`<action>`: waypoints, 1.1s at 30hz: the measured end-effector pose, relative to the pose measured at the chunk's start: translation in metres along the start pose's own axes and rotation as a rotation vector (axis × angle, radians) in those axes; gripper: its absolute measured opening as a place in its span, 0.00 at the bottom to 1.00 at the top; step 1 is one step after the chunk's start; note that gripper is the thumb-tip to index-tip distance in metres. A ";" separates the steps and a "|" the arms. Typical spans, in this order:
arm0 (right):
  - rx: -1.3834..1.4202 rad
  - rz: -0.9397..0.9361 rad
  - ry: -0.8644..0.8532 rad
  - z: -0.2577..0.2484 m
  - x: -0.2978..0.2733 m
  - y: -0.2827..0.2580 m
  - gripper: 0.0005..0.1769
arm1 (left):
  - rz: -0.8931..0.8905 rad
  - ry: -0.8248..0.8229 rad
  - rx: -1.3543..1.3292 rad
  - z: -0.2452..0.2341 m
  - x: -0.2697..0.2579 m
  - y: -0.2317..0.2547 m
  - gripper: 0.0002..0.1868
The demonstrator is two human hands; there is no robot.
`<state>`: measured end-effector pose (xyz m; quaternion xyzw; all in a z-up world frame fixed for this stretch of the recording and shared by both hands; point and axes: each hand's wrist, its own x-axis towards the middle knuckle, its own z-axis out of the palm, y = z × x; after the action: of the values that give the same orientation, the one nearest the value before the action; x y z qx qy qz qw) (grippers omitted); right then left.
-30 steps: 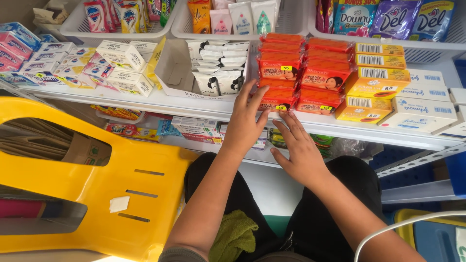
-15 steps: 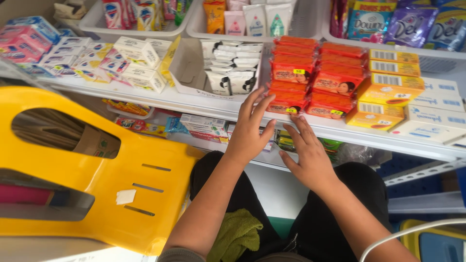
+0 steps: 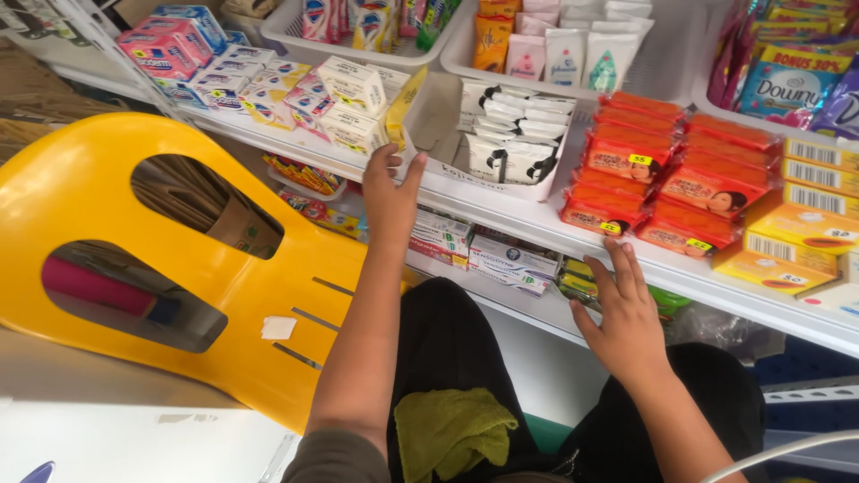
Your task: The person removes a box of small white packets from a shelf and places it on a yellow chair. They then use a green cloth to wipe the shelf surface and the inside of the empty box. Finally, they wipe the individual packets on the chair with the cloth.
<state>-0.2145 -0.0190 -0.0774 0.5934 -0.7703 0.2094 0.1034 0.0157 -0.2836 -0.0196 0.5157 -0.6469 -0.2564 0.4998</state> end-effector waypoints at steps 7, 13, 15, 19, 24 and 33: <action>0.000 0.063 -0.041 -0.007 0.002 -0.011 0.35 | -0.036 -0.037 0.068 0.023 0.024 0.007 0.31; 0.343 0.052 0.118 -0.017 0.004 -0.034 0.23 | -0.006 -0.044 0.150 0.044 0.038 -0.004 0.26; 0.559 -0.037 0.099 -0.023 0.009 -0.051 0.18 | 0.091 0.035 0.250 0.047 0.039 -0.008 0.22; 0.724 0.050 -0.045 -0.012 0.021 -0.067 0.17 | 0.089 -0.018 0.328 0.038 0.034 0.000 0.24; 1.165 0.384 -0.299 0.026 0.037 -0.073 0.19 | 0.090 -0.091 0.392 0.023 0.021 0.013 0.22; 1.861 0.815 -0.562 0.007 0.077 -0.094 0.37 | 0.090 -0.135 0.384 0.001 -0.004 0.024 0.23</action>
<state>-0.1451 -0.1085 -0.0337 0.1621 -0.4436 0.5919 -0.6532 0.0043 -0.2717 -0.0009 0.5538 -0.7383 -0.1399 0.3587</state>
